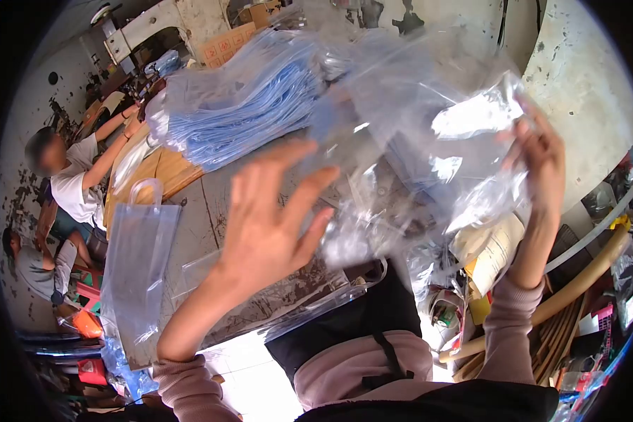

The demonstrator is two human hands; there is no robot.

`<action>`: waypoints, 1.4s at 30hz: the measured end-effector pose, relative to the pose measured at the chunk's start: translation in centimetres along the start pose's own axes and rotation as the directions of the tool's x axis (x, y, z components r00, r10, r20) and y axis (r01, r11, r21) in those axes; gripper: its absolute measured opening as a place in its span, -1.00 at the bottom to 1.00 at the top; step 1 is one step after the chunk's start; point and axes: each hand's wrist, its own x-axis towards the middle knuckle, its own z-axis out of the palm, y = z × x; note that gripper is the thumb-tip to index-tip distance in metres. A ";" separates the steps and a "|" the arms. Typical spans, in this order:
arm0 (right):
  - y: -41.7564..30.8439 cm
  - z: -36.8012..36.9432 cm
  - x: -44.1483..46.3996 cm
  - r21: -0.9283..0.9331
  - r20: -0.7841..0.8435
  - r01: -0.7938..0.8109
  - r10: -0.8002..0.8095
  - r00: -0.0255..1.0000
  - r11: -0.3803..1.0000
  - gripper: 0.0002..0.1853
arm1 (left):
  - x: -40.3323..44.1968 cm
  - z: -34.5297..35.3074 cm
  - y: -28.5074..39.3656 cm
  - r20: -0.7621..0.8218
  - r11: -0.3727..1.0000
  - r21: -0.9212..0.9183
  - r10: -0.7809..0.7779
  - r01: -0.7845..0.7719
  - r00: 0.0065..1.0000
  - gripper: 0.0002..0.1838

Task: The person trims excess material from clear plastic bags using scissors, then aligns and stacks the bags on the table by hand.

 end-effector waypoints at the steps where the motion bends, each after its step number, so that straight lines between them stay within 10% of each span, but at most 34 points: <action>1: 1.5 -2.0 2.3 0.020 0.008 0.016 -0.017 1.000 1.000 -0.57 | -0.1 0.9 0.2 0.130 0.996 -0.086 -0.017 0.028 0.991 -0.54; 6: 15.6 -11.2 11.6 -0.024 0.142 -0.083 0.085 0.986 0.996 -0.54 | -0.2 8.2 0.9 0.380 0.973 -0.223 0.031 0.059 0.925 -0.61; 8: 18.7 -11.8 11.4 -0.908 0.075 0.108 -0.097 0.992 0.404 -0.52 | 0.4 12.2 0.9 0.347 0.953 -0.302 0.079 0.032 0.934 -0.59; 12: 11.4 -4.6 5.1 -0.439 0.486 0.382 -0.142 0.862 0.814 -0.31 | 2.4 17.5 1.3 0.257 0.916 -0.400 0.077 0.034 0.963 -0.53; 22: 8.8 -0.7 2.5 -0.569 0.609 0.285 0.163 0.776 0.771 -0.25 | 3.1 16.3 2.7 0.324 0.586 -0.804 0.293 0.098 0.900 -0.83; 24: 7.9 -0.4 2.9 -0.588 0.630 0.306 0.185 0.755 0.749 -0.27 | 4.5 14.6 2.8 0.429 0.350 -0.903 0.770 0.250 0.472 -0.79; 27: 7.8 1.3 3.0 -0.464 0.616 0.436 -0.073 0.784 0.771 -0.31 | 6.4 11.8 0.7 0.378 0.359 -0.925 0.827 0.126 0.417 -0.71; 29: 7.8 3.4 2.9 -0.491 0.584 0.430 -0.080 0.808 0.757 -0.35 | 12.1 10.3 -0.3 0.783 0.744 -0.614 0.533 0.265 0.320 -0.62; 31: 8.4 4.3 3.0 -0.522 0.542 0.418 -0.089 0.835 0.744 -0.40 | 13.0 14.1 -2.6 0.655 0.838 -0.542 0.375 0.062 0.656 -0.62; 34: 8.9 4.6 4.5 -0.485 0.707 0.475 0.009 0.707 0.734 -0.43 | 13.3 19.8 -4.1 0.726 0.872 -0.466 0.280 0.150 0.628 -0.63; 42: 7.0 5.5 4.2 -0.630 0.528 0.315 0.094 0.844 0.710 -0.58 | 11.7 23.8 -3.6 0.591 0.679 -0.707 0.413 0.198 0.693 -0.62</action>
